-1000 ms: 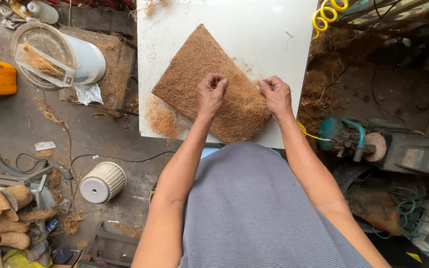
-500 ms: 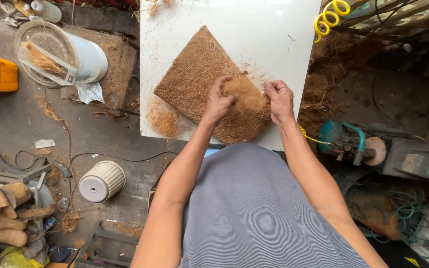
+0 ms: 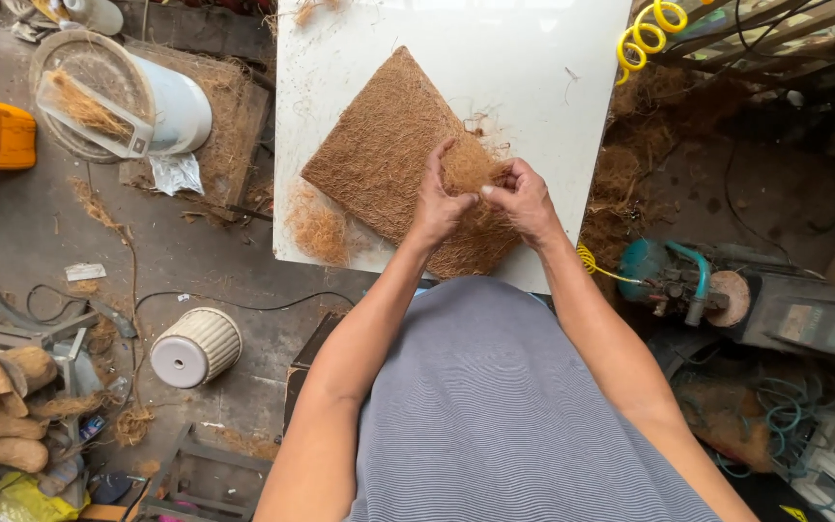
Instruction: The person gathers loose coconut fiber and presses it into a rectangular mat on a white table. They then spray the mat with water using a spray gun and dry it with a hair dryer. Finally, they use a green bottle to roll over and compact the mat.
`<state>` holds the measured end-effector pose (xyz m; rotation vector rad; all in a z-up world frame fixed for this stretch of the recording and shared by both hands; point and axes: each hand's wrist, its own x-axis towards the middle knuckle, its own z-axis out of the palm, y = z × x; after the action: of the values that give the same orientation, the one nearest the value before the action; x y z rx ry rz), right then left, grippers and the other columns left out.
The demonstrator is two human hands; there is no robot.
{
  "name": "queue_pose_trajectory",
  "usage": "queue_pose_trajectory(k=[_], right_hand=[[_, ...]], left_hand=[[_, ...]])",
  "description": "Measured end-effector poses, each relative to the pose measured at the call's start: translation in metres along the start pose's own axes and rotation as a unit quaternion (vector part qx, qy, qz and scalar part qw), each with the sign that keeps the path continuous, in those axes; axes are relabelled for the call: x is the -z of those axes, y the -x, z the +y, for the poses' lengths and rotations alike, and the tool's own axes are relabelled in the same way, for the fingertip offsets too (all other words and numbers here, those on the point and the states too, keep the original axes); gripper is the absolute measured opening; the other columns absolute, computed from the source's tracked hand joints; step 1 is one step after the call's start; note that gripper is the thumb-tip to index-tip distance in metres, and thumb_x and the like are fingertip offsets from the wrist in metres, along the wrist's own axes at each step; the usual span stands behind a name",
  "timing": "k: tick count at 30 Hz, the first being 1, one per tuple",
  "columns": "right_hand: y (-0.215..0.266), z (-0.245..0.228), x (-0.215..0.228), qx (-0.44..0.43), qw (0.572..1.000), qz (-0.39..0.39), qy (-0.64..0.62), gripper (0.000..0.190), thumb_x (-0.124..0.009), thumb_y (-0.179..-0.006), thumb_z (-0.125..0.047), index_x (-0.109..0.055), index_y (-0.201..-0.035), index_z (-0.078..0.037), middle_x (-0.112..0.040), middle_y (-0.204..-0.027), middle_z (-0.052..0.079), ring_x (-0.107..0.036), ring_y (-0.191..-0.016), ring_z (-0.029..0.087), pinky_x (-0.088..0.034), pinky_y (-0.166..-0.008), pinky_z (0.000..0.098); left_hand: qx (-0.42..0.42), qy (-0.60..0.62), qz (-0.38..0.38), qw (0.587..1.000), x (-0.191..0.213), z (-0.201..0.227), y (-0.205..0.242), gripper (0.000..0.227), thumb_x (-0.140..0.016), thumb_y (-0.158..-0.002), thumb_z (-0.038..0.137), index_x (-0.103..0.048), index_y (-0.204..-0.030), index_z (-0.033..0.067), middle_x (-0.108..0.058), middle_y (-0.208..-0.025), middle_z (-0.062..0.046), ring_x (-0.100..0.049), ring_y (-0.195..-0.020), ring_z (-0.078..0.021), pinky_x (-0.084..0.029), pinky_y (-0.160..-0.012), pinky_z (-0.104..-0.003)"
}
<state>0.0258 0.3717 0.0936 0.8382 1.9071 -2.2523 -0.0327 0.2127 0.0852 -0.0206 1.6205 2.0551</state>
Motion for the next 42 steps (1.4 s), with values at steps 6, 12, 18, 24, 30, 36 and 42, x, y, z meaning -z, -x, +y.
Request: queue_pose_trajectory(k=[6, 12, 18, 24, 30, 36, 42], right_hand=[[-0.004, 0.003, 0.013, 0.001, 1.0, 0.007, -0.017, 0.029, -0.073, -0.085, 0.001, -0.057, -0.109, -0.003, -0.065, -0.083, 0.009, -0.066, -0.069, 0.014, -0.056, -0.057, 0.0231], [0.004, -0.001, 0.001, -0.034, 0.997, -0.034, -0.057, 0.033, -0.074, -0.087, -0.004, -0.056, -0.115, -0.004, -0.064, -0.091, 0.006, -0.067, -0.077, 0.014, -0.06, -0.062, 0.0253], [-0.008, 0.032, 0.013, -0.043, 0.997, -0.035, -0.057, 0.029, -0.074, -0.087, 0.002, -0.058, -0.112, 0.0, -0.066, -0.092, 0.011, -0.069, -0.075, 0.019, -0.062, -0.058, 0.0271], [-0.01, 0.033, 0.023, -0.043, 0.997, -0.021, -0.065, 0.035, -0.083, -0.08, -0.001, -0.059, -0.105, -0.004, -0.069, -0.085, 0.008, -0.072, -0.072, 0.015, -0.062, -0.058, 0.0236], [0.018, -0.002, -0.003, -0.008, 0.994, -0.083, 0.068, 0.03, -0.078, -0.082, -0.003, -0.067, -0.11, -0.002, -0.069, -0.096, 0.012, -0.065, -0.087, 0.018, -0.056, -0.073, 0.0331], [0.005, -0.016, 0.023, 0.039, 0.998, 0.041, 0.036, 0.035, -0.064, -0.098, -0.017, -0.054, -0.127, 0.0, -0.056, -0.114, 0.02, -0.067, -0.091, 0.025, -0.06, -0.075, 0.0357], [-0.005, -0.05, 0.011, 0.029, 0.991, -0.064, 0.112, 0.041, -0.069, -0.096, -0.022, -0.054, -0.13, -0.006, -0.054, -0.113, 0.019, -0.06, -0.087, 0.02, -0.054, -0.069, 0.0306]], left_hand=[[-0.029, 0.0, 0.057, 0.998, 0.003, -0.005, 0.003, 0.093, -0.062, -0.065, -0.017, -0.037, -0.149, 0.0131, -0.05, -0.135, -0.024, -0.06, -0.111, -0.0357, -0.058, -0.092, -0.043], [-0.052, 0.006, 0.054, 0.997, 0.011, -0.011, 0.002, 0.092, -0.067, -0.067, -0.013, -0.037, -0.149, 0.0142, -0.046, -0.139, -0.023, -0.063, -0.107, -0.0326, -0.06, -0.087, -0.04], [-0.06, 0.017, 0.056, 0.996, 0.016, -0.011, 0.011, 0.091, -0.065, -0.067, -0.014, -0.037, -0.149, 0.0146, -0.043, -0.142, -0.022, -0.062, -0.109, -0.0331, -0.06, -0.088, -0.038], [-0.028, 0.03, 0.056, 0.998, 0.019, -0.018, 0.007, 0.089, -0.079, -0.069, -0.005, -0.04, -0.147, 0.0129, -0.048, -0.137, -0.023, -0.063, -0.108, -0.0322, -0.059, -0.089, -0.039], [0.036, 0.087, 0.066, 0.993, -0.002, -0.021, 0.007, 0.083, -0.088, -0.074, 0.007, -0.046, -0.144, 0.0104, -0.06, -0.125, -0.02, -0.065, -0.107, -0.0318, -0.058, -0.089, -0.042], [0.004, 0.08, 0.044, 0.996, 0.005, -0.015, 0.011, 0.064, -0.08, -0.074, -0.006, -0.059, -0.132, 0.01, -0.071, -0.107, -0.011, -0.069, -0.093, -0.0177, -0.059, -0.079, -0.031], [0.023, 0.067, 0.025, 0.997, -0.003, -0.027, 0.014, 0.057, -0.075, -0.074, -0.006, -0.064, -0.127, 0.0111, -0.072, -0.099, -0.01, -0.068, -0.085, -0.0142, -0.059, -0.072, -0.029]])
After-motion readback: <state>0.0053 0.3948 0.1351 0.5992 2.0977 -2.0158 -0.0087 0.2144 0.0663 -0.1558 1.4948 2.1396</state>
